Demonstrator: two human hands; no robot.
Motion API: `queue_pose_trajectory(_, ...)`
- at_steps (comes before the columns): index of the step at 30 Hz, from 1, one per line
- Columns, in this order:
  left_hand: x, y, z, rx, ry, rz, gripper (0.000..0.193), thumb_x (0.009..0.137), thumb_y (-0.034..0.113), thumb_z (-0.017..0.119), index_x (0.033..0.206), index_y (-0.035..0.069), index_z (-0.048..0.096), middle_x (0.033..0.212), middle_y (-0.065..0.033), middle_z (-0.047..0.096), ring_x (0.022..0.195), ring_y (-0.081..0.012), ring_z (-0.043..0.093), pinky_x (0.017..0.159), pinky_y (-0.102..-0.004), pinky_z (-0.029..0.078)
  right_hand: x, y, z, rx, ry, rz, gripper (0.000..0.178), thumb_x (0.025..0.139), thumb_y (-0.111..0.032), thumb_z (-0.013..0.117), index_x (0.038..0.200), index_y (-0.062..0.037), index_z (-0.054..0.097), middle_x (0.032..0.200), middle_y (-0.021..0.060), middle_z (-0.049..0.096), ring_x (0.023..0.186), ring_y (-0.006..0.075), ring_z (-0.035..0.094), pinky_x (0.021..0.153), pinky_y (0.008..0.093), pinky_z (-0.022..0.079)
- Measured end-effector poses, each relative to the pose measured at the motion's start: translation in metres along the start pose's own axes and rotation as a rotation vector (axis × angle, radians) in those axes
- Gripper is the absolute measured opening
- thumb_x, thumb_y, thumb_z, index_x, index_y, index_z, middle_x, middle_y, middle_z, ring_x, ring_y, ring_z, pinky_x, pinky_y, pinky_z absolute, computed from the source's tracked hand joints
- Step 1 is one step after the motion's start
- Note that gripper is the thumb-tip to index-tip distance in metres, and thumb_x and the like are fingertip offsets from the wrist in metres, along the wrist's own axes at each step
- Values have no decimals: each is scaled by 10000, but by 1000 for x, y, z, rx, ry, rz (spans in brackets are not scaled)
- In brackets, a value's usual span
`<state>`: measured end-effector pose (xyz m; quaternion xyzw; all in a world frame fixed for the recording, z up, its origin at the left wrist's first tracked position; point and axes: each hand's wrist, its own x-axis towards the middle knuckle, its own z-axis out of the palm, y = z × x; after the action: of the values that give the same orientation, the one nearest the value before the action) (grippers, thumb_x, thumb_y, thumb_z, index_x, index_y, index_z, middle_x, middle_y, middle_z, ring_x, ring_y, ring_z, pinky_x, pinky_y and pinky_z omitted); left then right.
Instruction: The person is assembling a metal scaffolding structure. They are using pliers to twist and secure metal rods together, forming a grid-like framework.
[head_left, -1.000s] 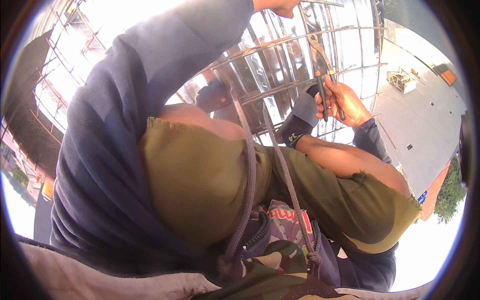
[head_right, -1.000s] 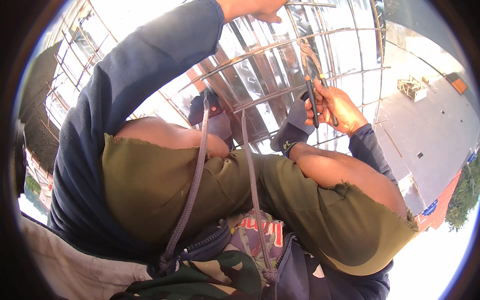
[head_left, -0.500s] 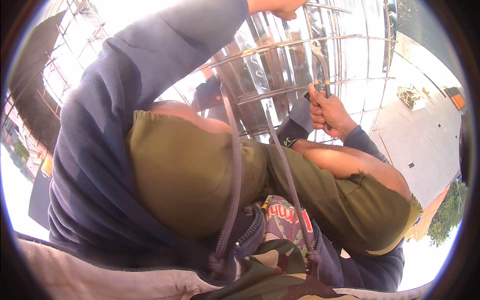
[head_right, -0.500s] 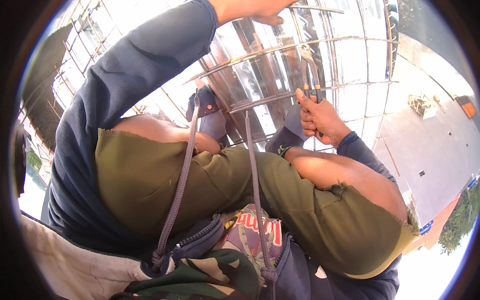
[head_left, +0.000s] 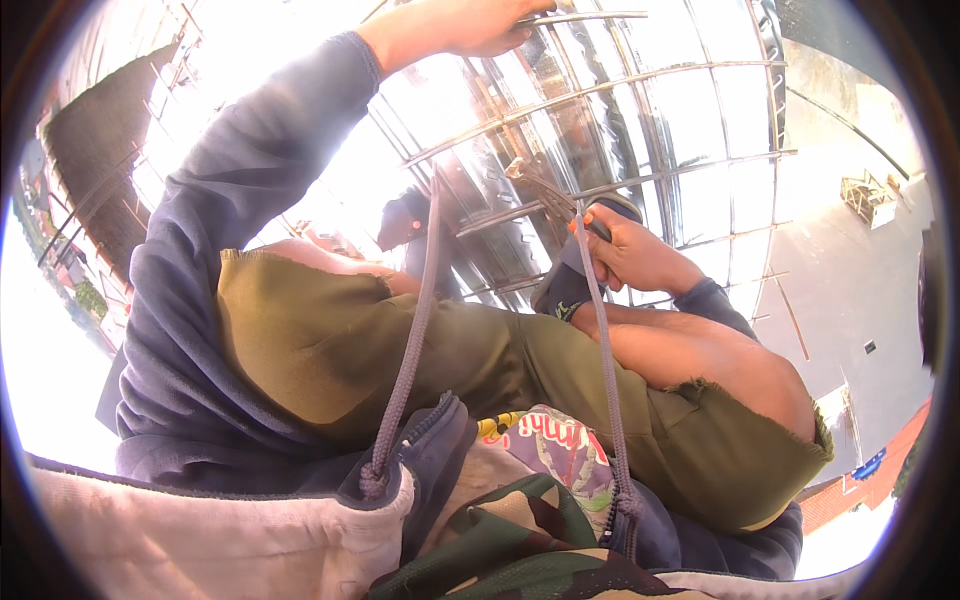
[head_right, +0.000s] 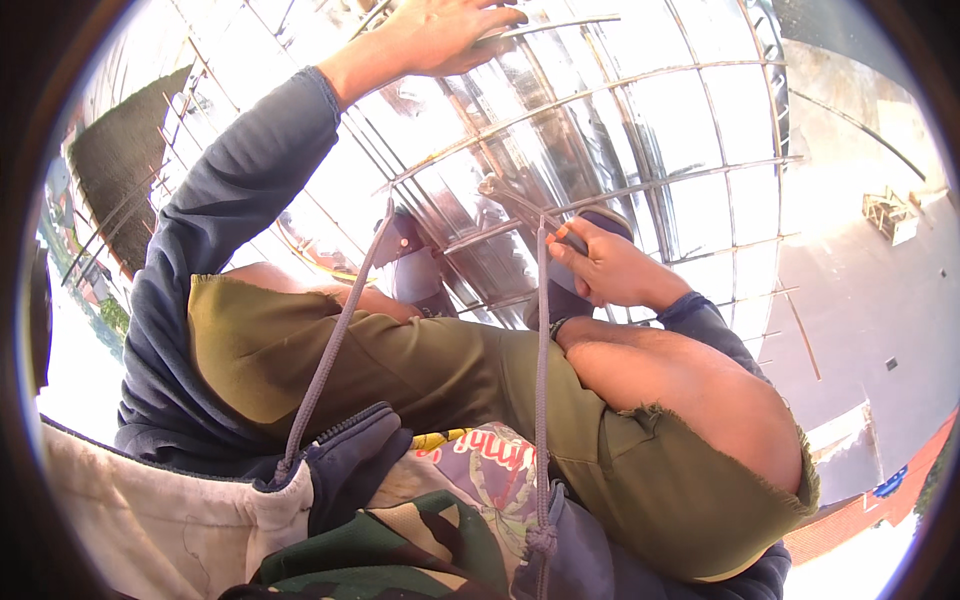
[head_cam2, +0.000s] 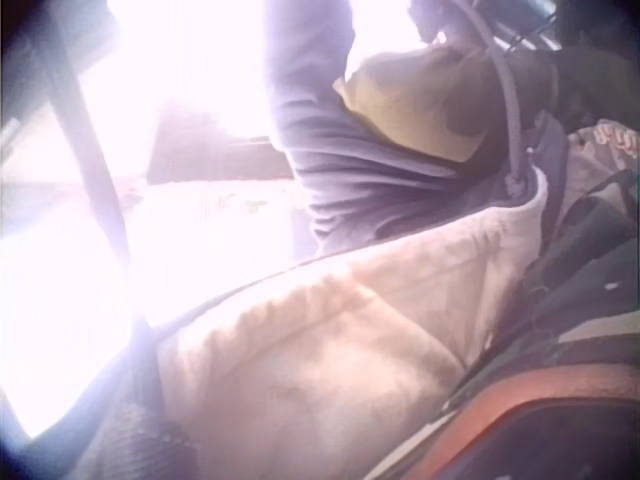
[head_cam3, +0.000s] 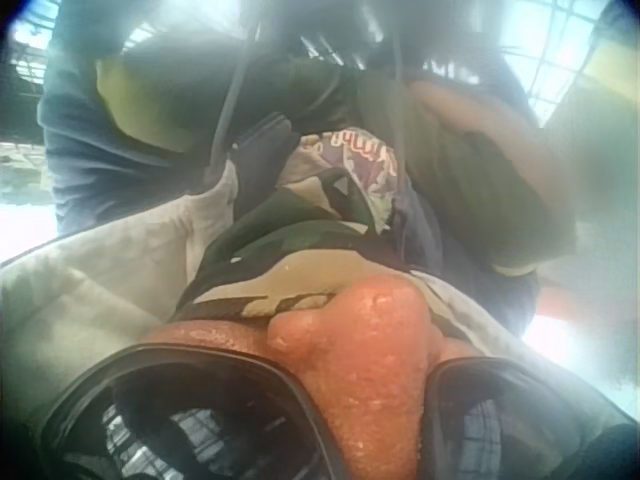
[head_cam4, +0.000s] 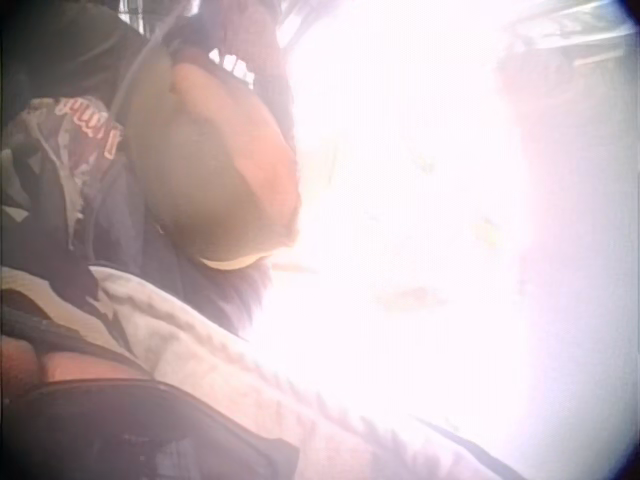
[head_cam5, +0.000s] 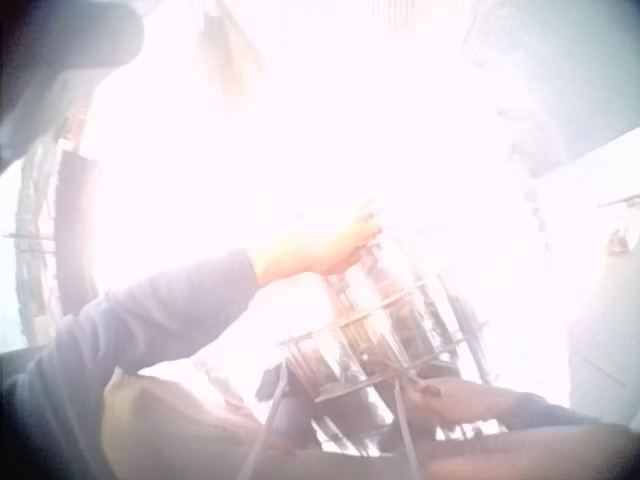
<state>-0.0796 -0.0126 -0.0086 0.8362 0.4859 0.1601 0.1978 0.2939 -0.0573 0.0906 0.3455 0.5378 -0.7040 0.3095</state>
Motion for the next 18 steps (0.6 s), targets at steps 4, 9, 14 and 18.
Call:
queue_pose_trajectory(4,27,17,-18,-54,-93,26,410,962,136,651,1351,16,606,1404,-246,549,1322,-432,547,1134,-479,471,5,-9,-3,-350,179,-193,256,1086,-241,582,1210,-41,480,767,243,690,805,509,689,731,596,508)
queue_pose_trajectory(9,9,21,-37,618,-88,-3,488,1034,266,667,1483,114,556,1355,-116,650,1264,-300,630,1064,-468,518,5,-23,-28,-445,342,-486,198,1062,-216,626,1081,-29,563,855,191,638,827,418,658,733,506,500)
queue_pose_trajectory(14,-7,3,-40,606,-78,-298,574,1027,117,621,1578,122,462,1331,-113,653,1239,-278,643,1030,-458,553,-17,-24,-62,-470,633,-508,226,1045,-216,658,1190,-45,636,1002,157,619,873,378,672,737,452,547)
queue_pose_trajectory(18,-7,0,-48,585,-97,-398,665,1038,163,648,1645,143,377,1289,-145,639,1196,-297,657,1025,-482,572,-37,21,-80,-569,1029,-376,206,1026,-191,689,1173,-48,667,1070,133,607,920,337,655,750,442,556)
